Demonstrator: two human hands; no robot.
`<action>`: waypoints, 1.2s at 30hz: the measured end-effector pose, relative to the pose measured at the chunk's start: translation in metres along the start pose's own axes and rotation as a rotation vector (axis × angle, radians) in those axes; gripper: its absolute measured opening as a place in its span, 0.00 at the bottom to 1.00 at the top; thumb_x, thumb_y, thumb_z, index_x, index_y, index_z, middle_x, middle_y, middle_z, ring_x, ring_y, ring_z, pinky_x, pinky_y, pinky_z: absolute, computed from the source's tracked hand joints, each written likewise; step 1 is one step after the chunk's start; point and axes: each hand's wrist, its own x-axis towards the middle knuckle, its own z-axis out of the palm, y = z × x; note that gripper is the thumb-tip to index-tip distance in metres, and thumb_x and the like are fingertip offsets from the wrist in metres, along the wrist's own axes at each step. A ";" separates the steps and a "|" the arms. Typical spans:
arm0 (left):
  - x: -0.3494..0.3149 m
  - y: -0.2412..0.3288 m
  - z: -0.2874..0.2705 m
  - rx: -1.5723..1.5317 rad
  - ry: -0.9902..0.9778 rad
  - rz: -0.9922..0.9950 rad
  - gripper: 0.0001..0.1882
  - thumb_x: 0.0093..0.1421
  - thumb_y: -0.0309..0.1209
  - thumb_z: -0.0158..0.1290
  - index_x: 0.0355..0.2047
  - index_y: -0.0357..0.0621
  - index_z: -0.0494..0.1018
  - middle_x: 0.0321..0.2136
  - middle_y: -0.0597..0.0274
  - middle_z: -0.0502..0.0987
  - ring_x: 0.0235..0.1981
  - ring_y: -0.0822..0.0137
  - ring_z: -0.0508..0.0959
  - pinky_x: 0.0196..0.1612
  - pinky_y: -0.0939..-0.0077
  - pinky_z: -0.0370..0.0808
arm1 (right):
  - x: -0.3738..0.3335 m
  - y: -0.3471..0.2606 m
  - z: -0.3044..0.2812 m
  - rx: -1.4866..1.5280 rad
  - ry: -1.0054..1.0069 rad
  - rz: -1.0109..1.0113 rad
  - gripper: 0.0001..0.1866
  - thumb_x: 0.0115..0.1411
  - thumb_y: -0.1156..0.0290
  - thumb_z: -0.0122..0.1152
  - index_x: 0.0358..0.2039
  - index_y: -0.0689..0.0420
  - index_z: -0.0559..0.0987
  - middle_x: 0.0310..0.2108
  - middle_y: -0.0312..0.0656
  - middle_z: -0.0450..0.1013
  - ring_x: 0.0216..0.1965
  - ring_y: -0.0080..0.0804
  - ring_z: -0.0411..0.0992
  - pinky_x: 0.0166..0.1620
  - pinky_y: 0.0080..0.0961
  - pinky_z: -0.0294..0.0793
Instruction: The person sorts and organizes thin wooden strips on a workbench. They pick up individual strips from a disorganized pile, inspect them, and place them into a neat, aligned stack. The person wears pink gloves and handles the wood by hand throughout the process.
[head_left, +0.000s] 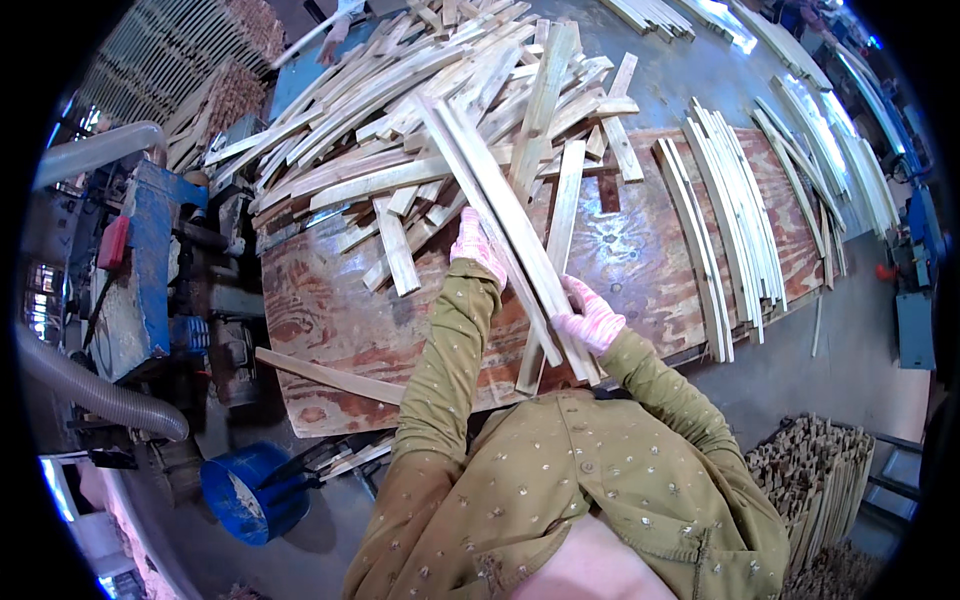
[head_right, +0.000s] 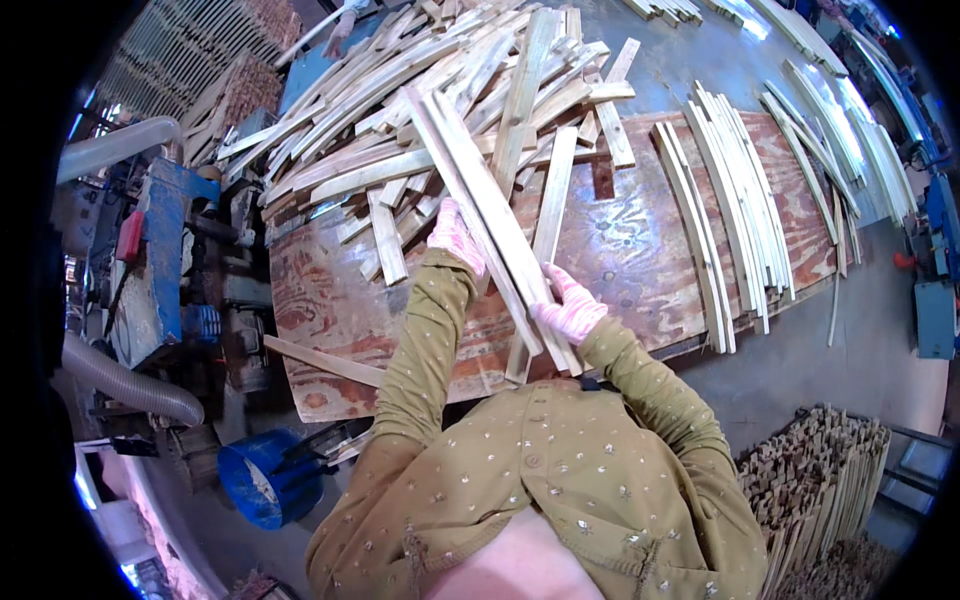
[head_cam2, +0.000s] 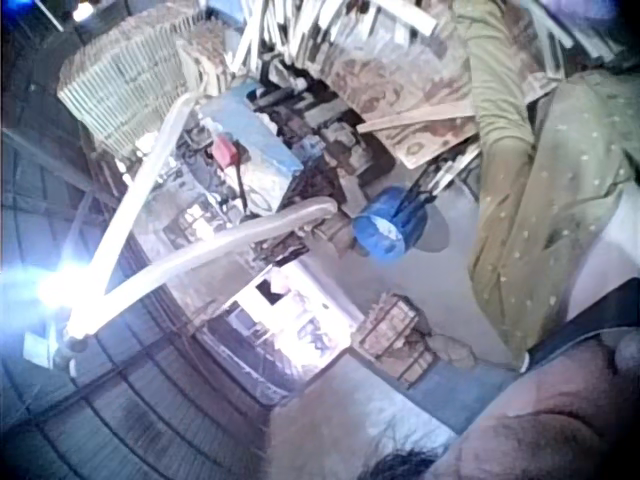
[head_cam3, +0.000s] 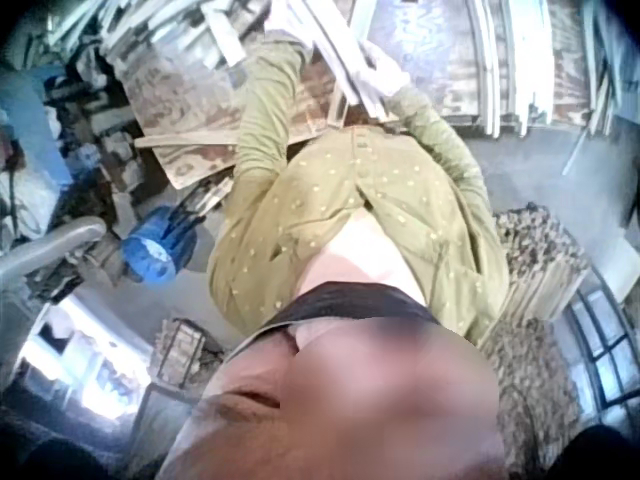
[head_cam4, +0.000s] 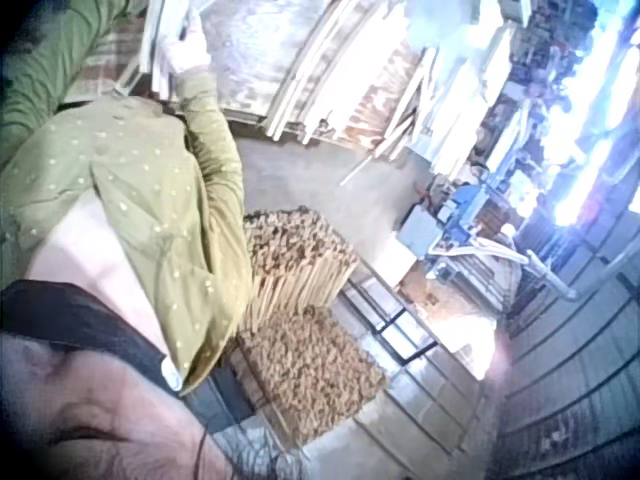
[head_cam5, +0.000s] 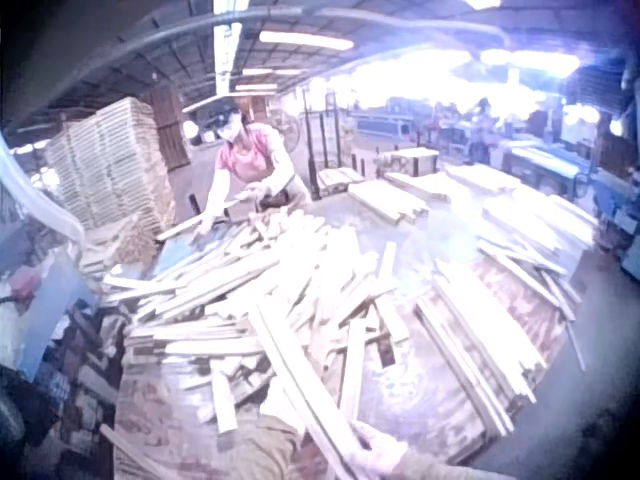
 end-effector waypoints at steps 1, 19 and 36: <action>-0.011 -0.001 -0.002 -0.012 -0.034 -0.044 0.30 0.63 0.55 0.46 0.57 0.48 0.67 0.53 0.53 0.72 0.52 0.51 0.72 0.56 0.49 0.69 | 0.000 -0.004 0.001 0.148 0.009 0.066 0.39 0.54 0.68 0.63 0.63 0.63 0.58 0.48 0.51 0.71 0.45 0.42 0.74 0.48 0.33 0.76; -0.053 -0.037 0.005 1.183 0.158 0.368 0.25 0.57 0.42 0.59 0.47 0.35 0.70 0.38 0.49 0.78 0.39 0.55 0.79 0.44 0.65 0.74 | -0.038 -0.005 0.019 0.569 -0.162 0.085 0.52 0.47 0.72 0.74 0.67 0.57 0.50 0.57 0.39 0.64 0.57 0.27 0.62 0.60 0.26 0.61; -0.061 -0.225 0.196 0.619 -0.238 0.323 0.25 0.53 0.23 0.60 0.51 0.39 0.66 0.37 0.57 0.76 0.32 0.66 0.78 0.34 0.74 0.78 | -0.109 0.000 -0.268 0.484 -0.243 -0.005 0.28 0.64 0.62 0.54 0.62 0.60 0.64 0.52 0.35 0.69 0.51 0.21 0.65 0.55 0.23 0.66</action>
